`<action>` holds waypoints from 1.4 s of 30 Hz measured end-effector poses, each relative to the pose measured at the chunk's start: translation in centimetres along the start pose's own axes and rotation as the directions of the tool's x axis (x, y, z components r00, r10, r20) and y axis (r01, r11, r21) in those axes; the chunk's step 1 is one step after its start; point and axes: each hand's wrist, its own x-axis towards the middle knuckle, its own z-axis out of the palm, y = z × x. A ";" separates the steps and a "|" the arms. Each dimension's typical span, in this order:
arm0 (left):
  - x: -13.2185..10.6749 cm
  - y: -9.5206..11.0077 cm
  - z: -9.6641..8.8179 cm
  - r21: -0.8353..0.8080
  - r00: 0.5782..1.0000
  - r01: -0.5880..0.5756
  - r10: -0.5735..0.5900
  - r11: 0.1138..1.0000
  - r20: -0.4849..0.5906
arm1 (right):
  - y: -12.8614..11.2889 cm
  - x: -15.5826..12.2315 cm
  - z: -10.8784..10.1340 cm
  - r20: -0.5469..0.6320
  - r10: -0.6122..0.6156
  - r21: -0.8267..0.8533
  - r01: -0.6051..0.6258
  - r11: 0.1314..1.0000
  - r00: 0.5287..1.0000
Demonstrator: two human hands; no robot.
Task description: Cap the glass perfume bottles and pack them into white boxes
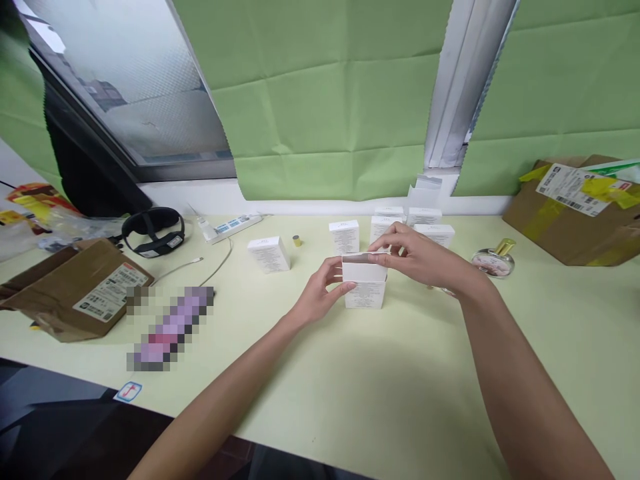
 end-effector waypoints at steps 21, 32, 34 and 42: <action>0.0 -0.3 -0.2 0.011 1.000 -0.001 0.001 1.000 -0.002 | 0.9 1.4 2.4 0.113 -0.078 -0.116 0.091 0.989 0.991; -0.3 0.3 0.7 -0.142 1.000 0.026 -0.024 0.989 0.018 | 0.7 1.6 2.8 0.116 -0.046 -0.111 0.059 0.992 0.992; -0.3 0.2 1.0 -0.187 0.999 0.046 -0.046 0.981 0.004 | 0.7 1.6 2.8 0.111 -0.047 -0.110 0.059 0.992 0.993; -0.1 0.1 1.6 -0.333 0.996 0.087 -0.093 0.939 -0.002 | 0.9 1.8 2.9 0.144 -0.069 -0.094 0.083 0.992 0.987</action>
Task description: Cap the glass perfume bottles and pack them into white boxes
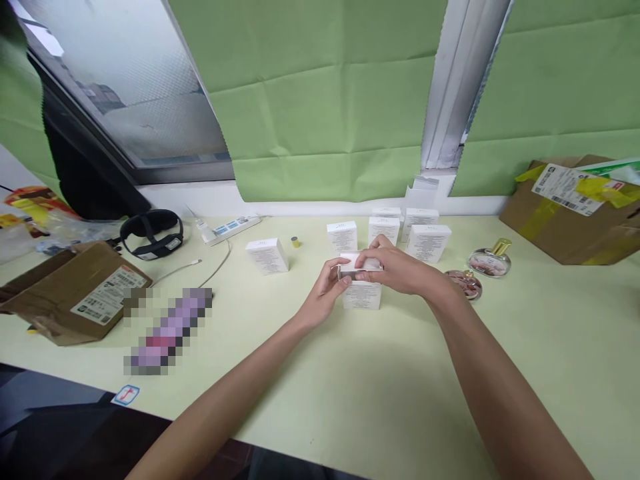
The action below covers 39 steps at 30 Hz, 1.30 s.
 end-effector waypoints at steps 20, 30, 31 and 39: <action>-0.6 0.2 1.3 0.027 0.987 0.109 -0.105 0.994 -0.123 | -0.3 -0.5 -0.4 0.007 -0.024 -0.014 0.024 1.000 1.000; -0.4 0.8 0.6 -0.013 0.980 0.059 -0.060 0.998 -0.191 | -1.0 0.8 0.5 -0.259 -0.120 -0.027 0.117 0.993 0.958; -0.3 0.8 0.6 -0.013 0.974 0.054 -0.056 0.998 -0.218 | -1.2 0.9 0.7 -0.270 -0.126 -0.029 0.122 0.992 0.955; -0.2 0.7 0.5 0.006 0.959 0.016 -0.014 1.000 -0.281 | -1.7 1.0 1.3 -0.347 -0.207 -0.129 0.172 0.977 0.915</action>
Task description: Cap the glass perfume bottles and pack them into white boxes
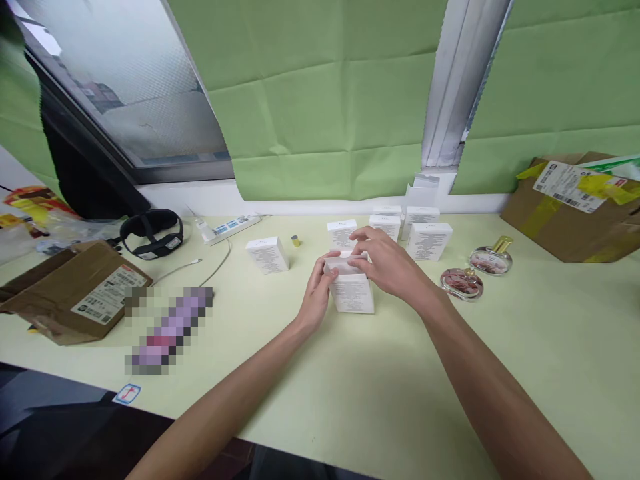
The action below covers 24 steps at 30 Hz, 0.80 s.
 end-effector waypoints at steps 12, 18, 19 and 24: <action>0.1 -0.5 -0.3 0.014 0.999 0.013 -0.012 1.000 -0.050 | -0.3 0.4 1.8 0.000 0.062 0.067 -0.062 0.996 0.998; 0.1 -0.5 -0.3 -0.004 0.999 0.026 -0.027 1.000 -0.045 | -0.3 0.4 1.6 0.021 0.084 0.094 -0.085 0.992 0.996; 0.1 -0.5 -0.3 0.001 0.999 0.027 -0.027 1.000 -0.042 | -0.3 0.4 1.6 0.022 0.089 0.096 -0.090 0.991 0.996; 0.1 -0.6 -0.3 0.038 0.999 0.048 -0.048 0.998 -0.024 | 0.0 0.4 1.8 0.038 0.101 0.075 -0.104 0.992 0.994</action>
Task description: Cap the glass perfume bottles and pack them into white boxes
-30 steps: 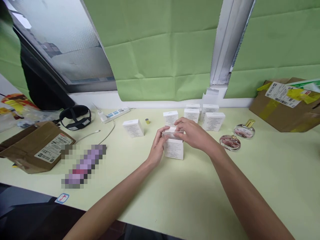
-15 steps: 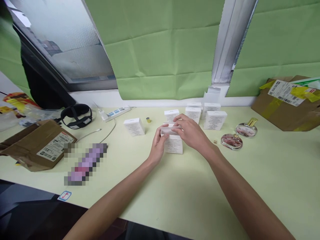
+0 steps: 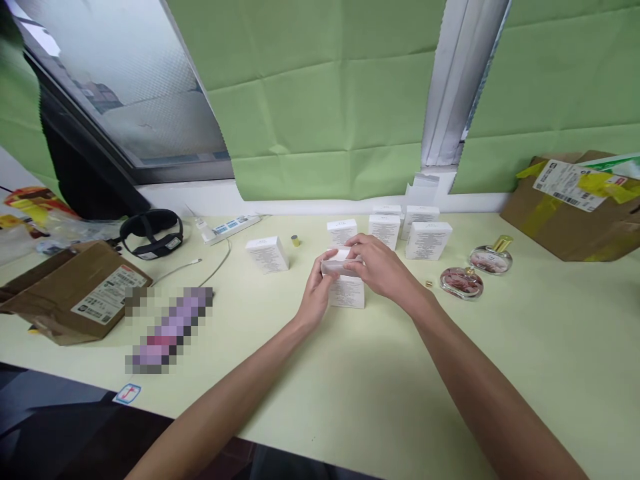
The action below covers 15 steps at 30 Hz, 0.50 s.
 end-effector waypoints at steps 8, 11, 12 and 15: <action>-0.1 0.1 0.1 -0.014 1.000 0.012 -0.012 1.000 -0.001 | 0.5 -0.1 -0.1 0.000 -0.025 -0.131 0.025 0.991 1.000; -0.1 0.3 0.2 0.004 1.000 0.028 -0.028 1.000 0.002 | 0.3 -0.1 -0.2 0.009 -0.029 -0.152 0.030 0.988 1.000; 0.0 0.4 0.2 0.008 0.999 0.035 -0.035 0.999 0.003 | 0.3 -0.1 -0.3 0.011 -0.027 -0.159 0.029 0.987 1.000; 0.0 0.5 0.2 0.017 0.999 0.049 -0.050 0.999 0.005 | 0.4 -0.1 -0.3 0.013 -0.020 -0.167 0.022 0.986 1.000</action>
